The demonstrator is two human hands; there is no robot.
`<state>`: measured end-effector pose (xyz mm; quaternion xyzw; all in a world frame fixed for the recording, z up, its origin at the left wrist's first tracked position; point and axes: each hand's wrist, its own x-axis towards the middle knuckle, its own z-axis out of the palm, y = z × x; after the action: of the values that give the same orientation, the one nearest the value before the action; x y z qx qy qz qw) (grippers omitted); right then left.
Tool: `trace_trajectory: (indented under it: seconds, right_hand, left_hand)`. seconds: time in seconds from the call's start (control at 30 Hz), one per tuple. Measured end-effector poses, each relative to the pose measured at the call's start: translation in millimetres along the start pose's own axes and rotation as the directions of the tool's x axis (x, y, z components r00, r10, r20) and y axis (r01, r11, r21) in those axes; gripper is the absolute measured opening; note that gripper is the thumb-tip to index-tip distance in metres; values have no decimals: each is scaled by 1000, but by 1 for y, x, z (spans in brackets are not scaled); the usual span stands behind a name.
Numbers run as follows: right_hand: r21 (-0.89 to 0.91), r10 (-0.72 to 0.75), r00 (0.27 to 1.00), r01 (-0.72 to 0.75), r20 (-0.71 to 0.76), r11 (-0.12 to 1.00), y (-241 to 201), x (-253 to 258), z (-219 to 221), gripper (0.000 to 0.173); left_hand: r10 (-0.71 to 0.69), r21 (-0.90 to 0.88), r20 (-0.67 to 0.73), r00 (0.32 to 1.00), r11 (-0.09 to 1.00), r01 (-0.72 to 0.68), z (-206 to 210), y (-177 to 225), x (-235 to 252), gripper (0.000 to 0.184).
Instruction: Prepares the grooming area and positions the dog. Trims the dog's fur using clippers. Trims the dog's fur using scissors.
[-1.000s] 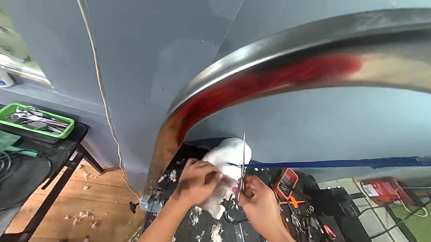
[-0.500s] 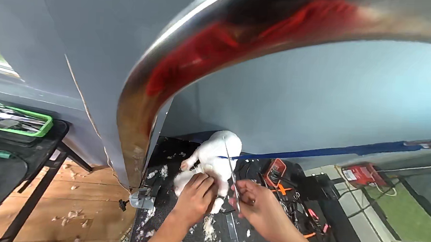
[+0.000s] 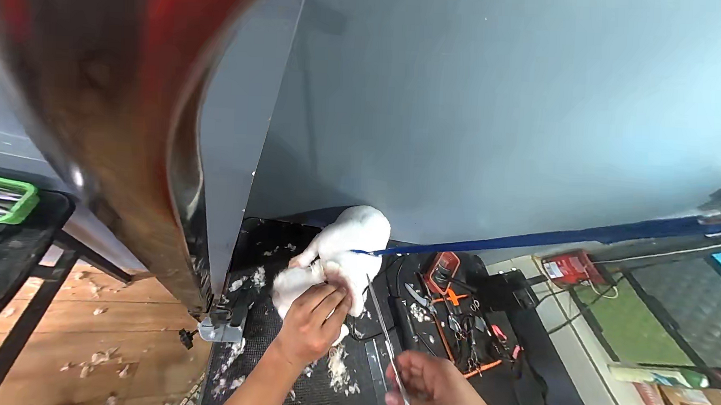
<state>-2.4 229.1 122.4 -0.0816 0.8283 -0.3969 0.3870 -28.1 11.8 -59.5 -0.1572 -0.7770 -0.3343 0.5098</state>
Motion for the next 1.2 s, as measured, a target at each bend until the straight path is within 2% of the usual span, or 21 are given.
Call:
trace_trajectory:
  seconds: [0.1,0.37,0.77,1.07,1.2]
  right_hand:
    - [7,-6,1000,6,-25,1000,3,2,8,34]
    - [-164,-19,1000,19,5,986,4,10,7,36]
    - [-117,-12,1000,13,6,993,-6,12,4,35]
    - [-230,-37,998,45,42,972,-8,22,-10,38]
    - [-311,18,999,-3,47,950,-13,27,-16,39]
  left_hand:
    - [5,7,18,1000,1000,-5,-1,-1,2,15]
    - [9,15,21,1000,1000,-9,-5,-9,2,14]
    - [19,11,1,1000,1000,-19,-4,-13,6,13]
    - [37,0,33,999,999,-37,-8,-15,4,13]
    - [44,-5,38,998,999,-43,-9,-15,3,15]
